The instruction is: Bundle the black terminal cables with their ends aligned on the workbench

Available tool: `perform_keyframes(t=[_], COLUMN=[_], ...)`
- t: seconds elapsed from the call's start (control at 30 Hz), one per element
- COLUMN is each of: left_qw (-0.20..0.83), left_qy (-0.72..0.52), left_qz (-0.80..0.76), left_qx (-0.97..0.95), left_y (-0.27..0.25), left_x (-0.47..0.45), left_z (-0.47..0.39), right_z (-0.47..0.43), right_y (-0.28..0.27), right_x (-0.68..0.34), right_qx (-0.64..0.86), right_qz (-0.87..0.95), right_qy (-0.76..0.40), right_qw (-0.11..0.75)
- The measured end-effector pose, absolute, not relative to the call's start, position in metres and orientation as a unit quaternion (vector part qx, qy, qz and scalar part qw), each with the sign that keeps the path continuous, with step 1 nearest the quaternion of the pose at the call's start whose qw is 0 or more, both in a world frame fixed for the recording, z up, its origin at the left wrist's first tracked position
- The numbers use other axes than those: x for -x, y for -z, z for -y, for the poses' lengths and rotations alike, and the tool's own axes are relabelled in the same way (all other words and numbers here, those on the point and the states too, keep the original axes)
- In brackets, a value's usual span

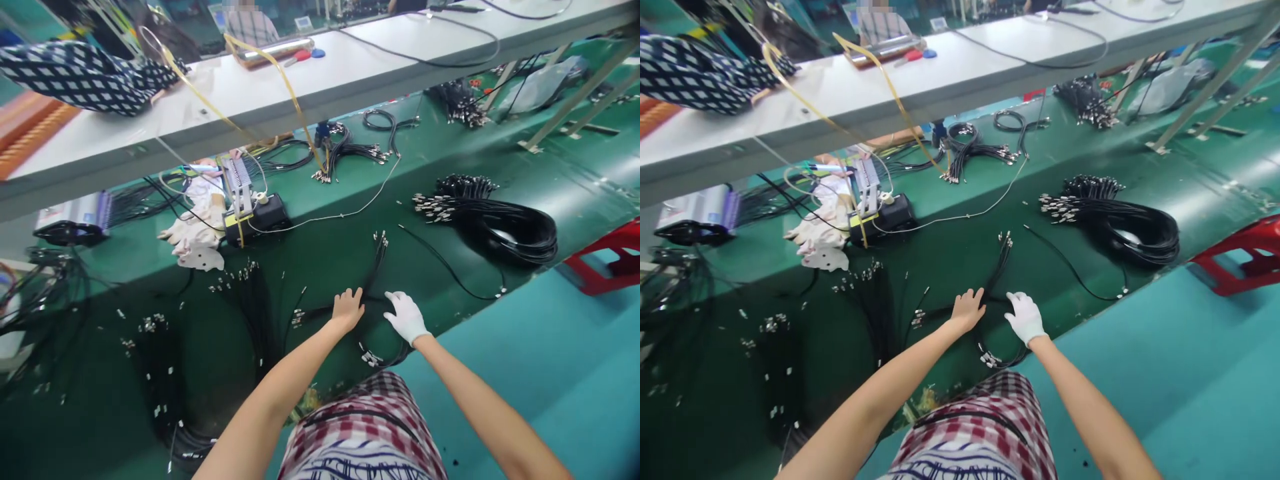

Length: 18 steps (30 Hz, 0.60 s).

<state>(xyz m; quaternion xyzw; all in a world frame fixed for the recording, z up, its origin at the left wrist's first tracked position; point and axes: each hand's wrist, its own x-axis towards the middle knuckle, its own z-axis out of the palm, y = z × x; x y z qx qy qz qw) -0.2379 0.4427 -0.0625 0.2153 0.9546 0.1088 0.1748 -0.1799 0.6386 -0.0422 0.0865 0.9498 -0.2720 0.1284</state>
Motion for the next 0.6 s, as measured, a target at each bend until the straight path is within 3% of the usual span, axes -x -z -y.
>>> perform_keyframes(t=[0.2,0.33,0.5,0.6], left_qw=[0.136,0.109,0.06,0.052], left_qy=[-0.118,-0.15,-0.188,-0.239], left_qz=[-0.963,-0.96,-0.969,-0.963], left_qx=[-0.201,-0.21,-0.152,-0.117], left_y=[0.06,0.049,0.045,0.048], left_x=[0.234,0.229,0.205,0.179], left_z=[-0.461,-0.422,-0.324,-0.285], right_z=[-0.65,-0.672,-0.756,-0.789], right_y=[0.057,0.049,0.029,0.027], right_x=[0.174,0.184,0.194,0.189], right_qx=[-0.058,-0.059,-0.262,-0.369], right_qz=[-0.974,-0.979,-0.958,-0.925], right_qy=[0.198,0.18,0.112,0.091], right_qw=[0.093,0.076,-0.004,-0.001])
